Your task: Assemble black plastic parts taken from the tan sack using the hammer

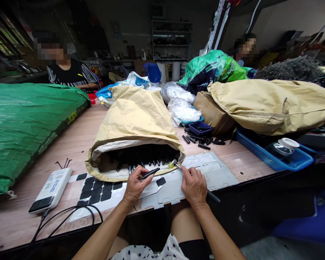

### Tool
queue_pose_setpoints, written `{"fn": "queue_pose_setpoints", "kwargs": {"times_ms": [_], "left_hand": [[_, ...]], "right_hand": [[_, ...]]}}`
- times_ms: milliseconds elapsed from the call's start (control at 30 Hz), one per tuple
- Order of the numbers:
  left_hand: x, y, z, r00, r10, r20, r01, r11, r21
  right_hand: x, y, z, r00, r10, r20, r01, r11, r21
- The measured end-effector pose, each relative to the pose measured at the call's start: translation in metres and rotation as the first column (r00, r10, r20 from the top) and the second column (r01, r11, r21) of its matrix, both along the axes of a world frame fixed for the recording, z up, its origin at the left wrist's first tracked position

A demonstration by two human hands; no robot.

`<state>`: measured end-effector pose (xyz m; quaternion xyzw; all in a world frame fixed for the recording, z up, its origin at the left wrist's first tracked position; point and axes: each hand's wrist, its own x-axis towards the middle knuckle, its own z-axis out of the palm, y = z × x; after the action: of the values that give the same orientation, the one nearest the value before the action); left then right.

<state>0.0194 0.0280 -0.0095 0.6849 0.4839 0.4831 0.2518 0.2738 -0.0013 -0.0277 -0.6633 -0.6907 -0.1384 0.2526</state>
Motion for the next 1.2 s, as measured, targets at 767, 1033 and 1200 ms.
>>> {"fn": "queue_pose_setpoints", "kwargs": {"times_ms": [767,1033,1200], "left_hand": [[0.002,-0.002,-0.009,0.967,-0.099,0.234,0.146,0.97,-0.196],[0.002,-0.002,-0.002,0.988,-0.154,0.019,0.155,0.987,-0.04],[0.003,-0.001,-0.006,0.974,-0.176,-0.145,0.188,0.979,0.077]], "right_hand": [[-0.001,-0.001,0.013,0.999,-0.003,0.053,0.007,0.997,-0.075],[-0.043,0.006,0.062,0.854,0.45,-0.261,-0.499,0.851,-0.163],[-0.056,0.012,0.065,0.842,0.5,-0.203,-0.538,0.808,-0.242]]}}
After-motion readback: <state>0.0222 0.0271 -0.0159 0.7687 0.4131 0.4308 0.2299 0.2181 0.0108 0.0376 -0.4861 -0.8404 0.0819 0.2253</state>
